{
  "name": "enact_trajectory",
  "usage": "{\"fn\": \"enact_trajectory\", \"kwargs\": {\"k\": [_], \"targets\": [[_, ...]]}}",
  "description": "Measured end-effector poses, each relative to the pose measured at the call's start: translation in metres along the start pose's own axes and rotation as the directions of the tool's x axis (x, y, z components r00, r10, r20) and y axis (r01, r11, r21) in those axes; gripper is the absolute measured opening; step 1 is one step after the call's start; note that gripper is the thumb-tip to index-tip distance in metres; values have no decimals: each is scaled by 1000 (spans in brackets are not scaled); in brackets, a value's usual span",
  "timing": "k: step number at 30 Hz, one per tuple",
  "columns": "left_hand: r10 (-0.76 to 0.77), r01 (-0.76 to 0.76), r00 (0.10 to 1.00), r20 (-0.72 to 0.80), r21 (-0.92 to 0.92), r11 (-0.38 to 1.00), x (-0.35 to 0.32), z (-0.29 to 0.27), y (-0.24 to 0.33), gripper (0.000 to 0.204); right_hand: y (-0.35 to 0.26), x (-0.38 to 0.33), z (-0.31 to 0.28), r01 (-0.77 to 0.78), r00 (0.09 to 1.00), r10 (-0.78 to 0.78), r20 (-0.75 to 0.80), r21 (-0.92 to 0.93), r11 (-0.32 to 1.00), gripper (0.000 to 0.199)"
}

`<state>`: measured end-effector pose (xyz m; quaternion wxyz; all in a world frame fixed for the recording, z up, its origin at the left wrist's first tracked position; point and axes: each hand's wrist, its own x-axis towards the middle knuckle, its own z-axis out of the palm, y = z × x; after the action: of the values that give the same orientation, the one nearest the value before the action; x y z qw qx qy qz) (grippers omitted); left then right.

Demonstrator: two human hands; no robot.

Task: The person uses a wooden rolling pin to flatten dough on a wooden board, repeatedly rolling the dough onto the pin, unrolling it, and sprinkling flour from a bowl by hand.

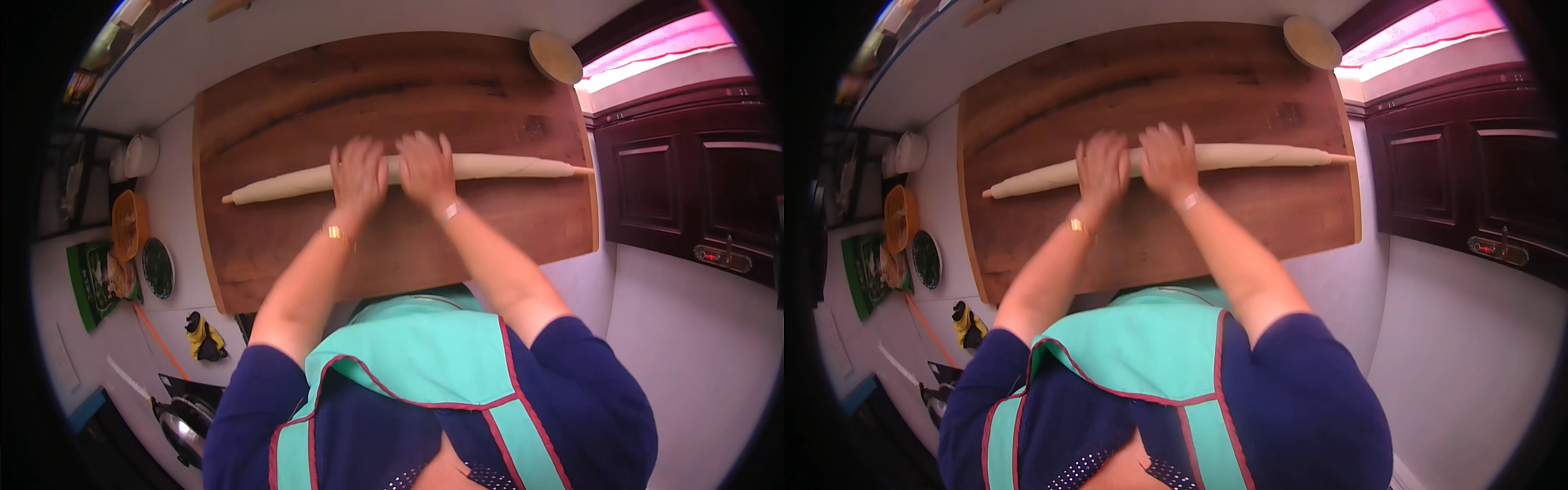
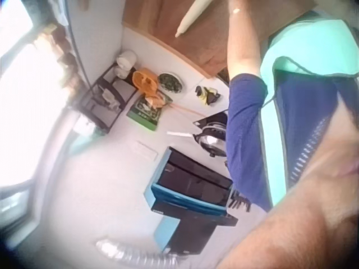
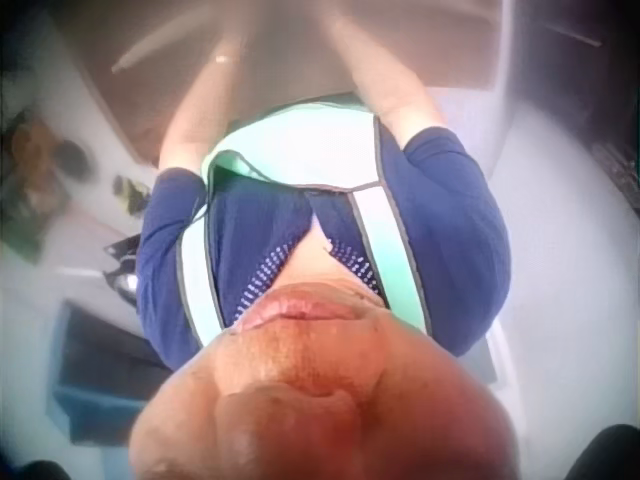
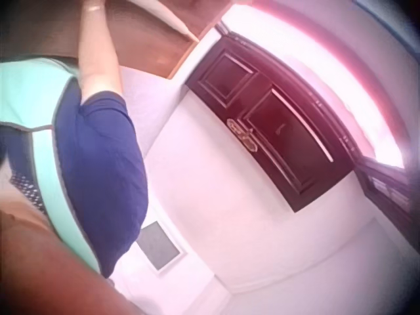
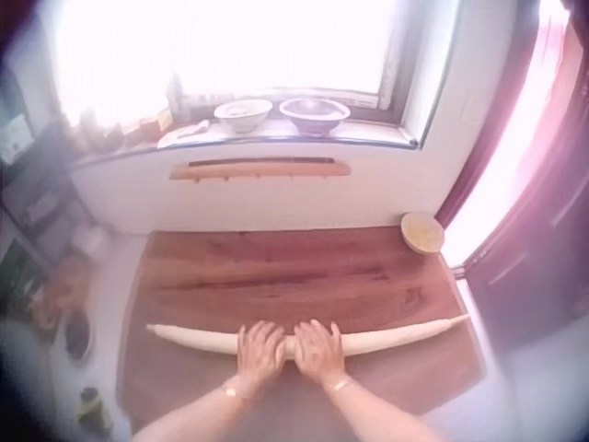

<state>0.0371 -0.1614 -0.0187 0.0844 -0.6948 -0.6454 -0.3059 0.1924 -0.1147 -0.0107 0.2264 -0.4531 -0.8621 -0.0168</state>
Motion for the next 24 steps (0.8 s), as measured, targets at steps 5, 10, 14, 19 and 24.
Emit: {"fn": "enact_trajectory", "kwargs": {"k": [5, 10, 14, 19, 24], "targets": [[-68, 48, 977, 204, 98, 994, 7, 7, -5, 38, 15, 10, 14, 34, 999, -36, 13, 115, 993, 30], [-105, 61, 952, 287, 156, 986, 95, 37, -34, 34, 50, 107, 27, -48, 981, 75, 179, -146, 988, 27], [-179, 136, 963, 199, 213, 968, 38, 16, -74, 39, 48, 72, 16, -39, 988, 37, -151, -9, 999, 27], [-143, 108, 973, 179, 193, 975, 86, 38, -73, 34, 88, 90, 34, -56, 998, 56, -25, 23, 998, 28], [-124, 100, 989, 87, 241, 965, 155, 59, -117, 29, 104, 175, 36, -112, 981, 123, 149, -78, 991, 25]]}}
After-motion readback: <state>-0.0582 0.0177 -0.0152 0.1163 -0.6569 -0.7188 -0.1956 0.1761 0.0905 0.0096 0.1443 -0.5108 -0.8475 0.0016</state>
